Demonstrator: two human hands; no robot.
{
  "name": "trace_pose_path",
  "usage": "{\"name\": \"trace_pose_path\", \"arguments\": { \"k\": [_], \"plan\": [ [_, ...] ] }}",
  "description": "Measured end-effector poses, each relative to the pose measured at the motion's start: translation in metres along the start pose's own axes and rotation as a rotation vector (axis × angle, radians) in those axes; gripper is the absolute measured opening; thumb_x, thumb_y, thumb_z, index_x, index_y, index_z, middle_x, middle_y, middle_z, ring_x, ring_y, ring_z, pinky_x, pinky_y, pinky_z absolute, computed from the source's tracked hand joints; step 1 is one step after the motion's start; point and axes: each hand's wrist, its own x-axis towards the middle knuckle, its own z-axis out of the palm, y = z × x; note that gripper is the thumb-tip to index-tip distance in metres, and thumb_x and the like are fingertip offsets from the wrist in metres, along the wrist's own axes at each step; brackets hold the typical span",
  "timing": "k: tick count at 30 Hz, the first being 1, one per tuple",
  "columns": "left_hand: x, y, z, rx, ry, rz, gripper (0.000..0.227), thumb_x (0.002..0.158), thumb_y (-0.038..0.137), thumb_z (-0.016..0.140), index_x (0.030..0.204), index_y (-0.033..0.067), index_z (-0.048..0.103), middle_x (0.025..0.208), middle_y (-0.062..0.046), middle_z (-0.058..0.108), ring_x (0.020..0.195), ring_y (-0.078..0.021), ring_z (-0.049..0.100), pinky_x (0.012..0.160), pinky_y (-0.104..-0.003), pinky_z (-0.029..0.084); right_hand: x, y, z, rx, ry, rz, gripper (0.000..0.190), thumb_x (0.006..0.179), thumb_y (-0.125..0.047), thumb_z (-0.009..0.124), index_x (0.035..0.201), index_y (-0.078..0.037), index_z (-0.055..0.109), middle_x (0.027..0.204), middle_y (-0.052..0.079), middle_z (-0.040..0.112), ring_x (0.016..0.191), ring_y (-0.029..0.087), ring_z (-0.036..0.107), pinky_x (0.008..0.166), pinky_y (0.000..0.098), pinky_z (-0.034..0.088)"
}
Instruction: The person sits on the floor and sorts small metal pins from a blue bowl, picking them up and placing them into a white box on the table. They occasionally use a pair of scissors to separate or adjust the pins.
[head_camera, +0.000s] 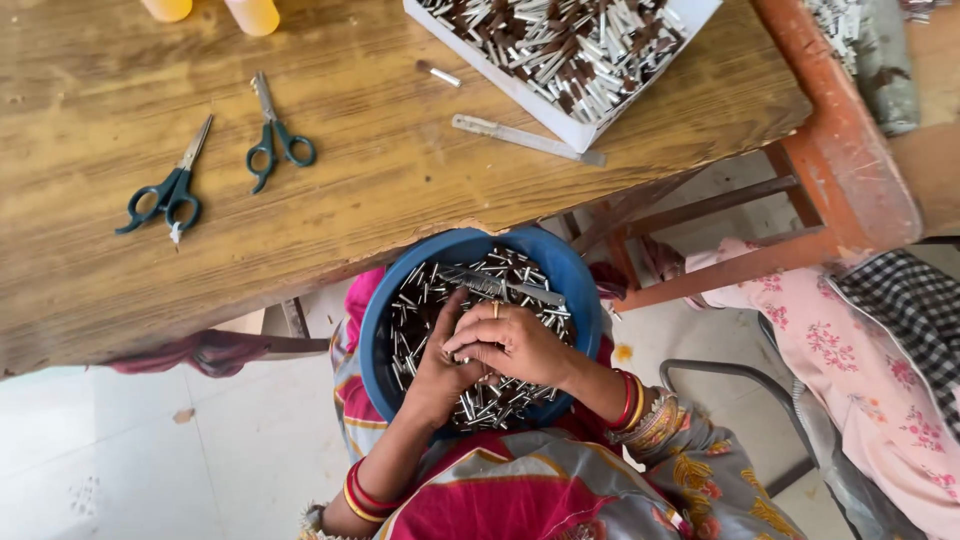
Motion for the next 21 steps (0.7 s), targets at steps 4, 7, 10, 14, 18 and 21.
{"name": "trace_pose_path", "arguments": {
  "k": [4, 7, 10, 14, 18, 21],
  "plan": [
    [0.002, 0.006, -0.002, -0.135, -0.072, -0.199, 0.059, 0.094, -0.004, 0.072, 0.148, 0.0025, 0.046, 0.111, -0.017, 0.065, 0.093, -0.0285, 0.068, 0.079, -0.042, 0.061, -0.008, 0.012, -0.004, -0.095, 0.318, -0.095, 0.019, 0.093, -0.003, 0.076, 0.11, -0.011, 0.078, 0.107, 0.002, 0.073, 0.093, 0.017, 0.074, 0.08, 0.0292, 0.061],
    [0.004, -0.001, -0.009, -0.384, 0.136, -0.366, 0.044, 0.092, 0.004, 0.063, 0.135, 0.0117, 0.057, 0.117, -0.013, 0.069, 0.102, -0.0244, 0.071, 0.081, -0.04, 0.067, -0.007, 0.003, -0.011, -0.113, 0.253, -0.081, 0.023, 0.097, -0.002, 0.067, 0.116, -0.011, 0.076, 0.113, 0.004, 0.071, 0.089, 0.013, 0.078, 0.076, 0.0259, 0.062],
    [0.009, -0.005, -0.006, -0.582, 0.183, -0.229, 0.046, 0.096, 0.007, 0.062, 0.14, 0.0055, 0.048, 0.121, -0.013, 0.064, 0.099, -0.0263, 0.068, 0.074, -0.041, 0.065, 0.015, -0.038, -0.019, -0.32, 0.211, -0.393, 0.036, 0.081, -0.021, 0.08, 0.113, -0.008, 0.074, 0.117, 0.011, 0.067, 0.1, 0.027, 0.069, 0.087, 0.0383, 0.056],
    [-0.001, 0.027, 0.02, 0.03, 0.04, 0.045, 0.081, 0.079, -0.009, 0.054, 0.151, 0.017, 0.027, 0.135, -0.007, 0.056, 0.11, -0.0212, 0.067, 0.074, -0.034, 0.066, 0.005, 0.002, -0.006, -0.093, 0.07, -0.004, 0.039, 0.089, -0.014, 0.08, 0.126, -0.01, 0.07, 0.123, 0.009, 0.068, 0.102, 0.022, 0.072, 0.087, 0.0325, 0.06],
    [-0.002, 0.022, 0.01, 0.017, 0.095, -0.151, 0.081, 0.083, -0.006, 0.06, 0.154, 0.018, 0.029, 0.129, -0.012, 0.059, 0.102, -0.028, 0.067, 0.072, -0.036, 0.064, -0.016, 0.05, 0.005, -0.136, 0.181, -0.051, 0.025, 0.099, -0.017, 0.081, 0.122, -0.025, 0.077, 0.124, -0.002, 0.074, 0.106, 0.017, 0.076, 0.092, 0.0283, 0.063],
    [0.011, -0.006, -0.011, -0.268, 0.17, -0.242, 0.068, 0.092, 0.0, 0.062, 0.156, 0.0062, 0.04, 0.123, -0.015, 0.055, 0.103, -0.0245, 0.059, 0.083, -0.041, 0.063, 0.019, -0.025, -0.029, -0.515, 0.203, -0.26, 0.062, 0.078, -0.024, 0.088, 0.134, -0.017, 0.062, 0.135, 0.01, 0.061, 0.124, 0.035, 0.06, 0.107, 0.0456, 0.049]
  ]
}}
